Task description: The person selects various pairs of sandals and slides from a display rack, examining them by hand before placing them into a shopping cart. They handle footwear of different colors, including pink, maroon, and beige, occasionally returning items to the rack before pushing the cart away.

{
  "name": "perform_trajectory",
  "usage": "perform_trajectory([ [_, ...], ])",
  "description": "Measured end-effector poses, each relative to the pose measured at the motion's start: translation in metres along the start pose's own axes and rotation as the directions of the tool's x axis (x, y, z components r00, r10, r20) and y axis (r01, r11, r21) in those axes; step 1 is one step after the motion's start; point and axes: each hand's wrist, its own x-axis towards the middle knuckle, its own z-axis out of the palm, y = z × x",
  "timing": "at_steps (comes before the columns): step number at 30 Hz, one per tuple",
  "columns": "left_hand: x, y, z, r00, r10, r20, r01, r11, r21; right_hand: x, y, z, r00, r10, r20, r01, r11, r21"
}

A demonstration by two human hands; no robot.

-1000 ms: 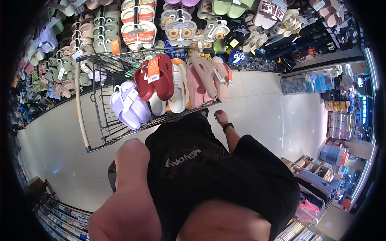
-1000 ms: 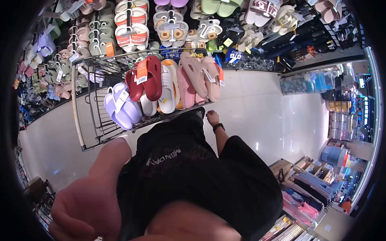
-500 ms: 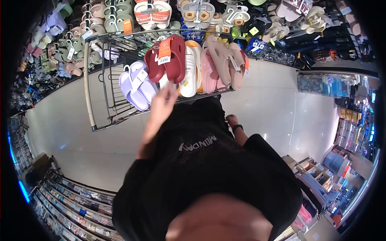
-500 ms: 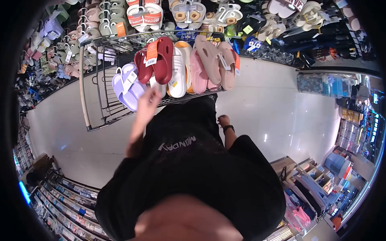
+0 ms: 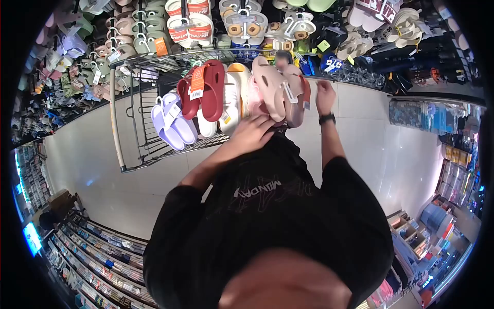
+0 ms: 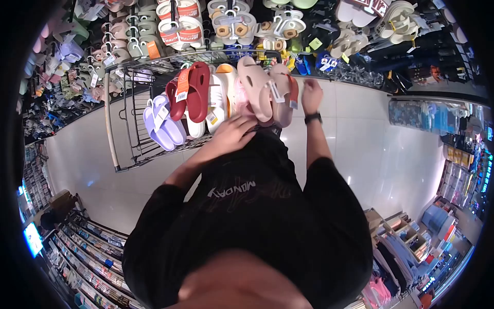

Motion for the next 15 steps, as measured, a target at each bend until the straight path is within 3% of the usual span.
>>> perform_trajectory([
  [1, 0.019, 0.003, 0.012, 0.999, -0.017, -0.044, 0.017, 1.000, -0.011, 0.023, -0.020, 0.012, 0.993, -0.110, 0.036, 0.106, 0.990, 0.096],
  [2, 0.039, 0.006, 0.020, 0.992, -0.082, -0.094, 0.086, 0.996, 0.033, 0.045, -0.025, 0.026, 0.971, -0.209, 0.120, 0.205, 0.978, 0.042],
  [4, 0.076, 0.008, 0.029, 0.958, -0.198, -0.209, 0.226, 0.967, 0.118, 0.061, -0.058, 0.042, 0.894, -0.229, 0.386, 0.248, 0.969, 0.000],
  [5, 0.086, 0.006, 0.037, 0.927, -0.308, -0.212, 0.343, 0.928, 0.148, 0.071, -0.044, 0.066, 0.824, -0.290, 0.487, 0.338, 0.941, -0.011],
  [8, 0.097, -0.011, 0.067, 0.786, -0.567, -0.248, 0.612, 0.771, 0.176, 0.070, -0.037, 0.107, 0.652, -0.274, 0.707, 0.481, 0.870, -0.107],
  [11, 0.086, -0.028, 0.080, 0.755, -0.633, -0.170, 0.655, 0.739, 0.155, 0.068, -0.041, 0.114, 0.573, -0.243, 0.783, 0.606, 0.769, -0.205],
  [15, 0.068, -0.037, 0.100, 0.788, -0.499, -0.360, 0.558, 0.827, 0.074, 0.083, -0.049, 0.119, 0.406, -0.109, 0.907, 0.647, 0.735, -0.202],
])
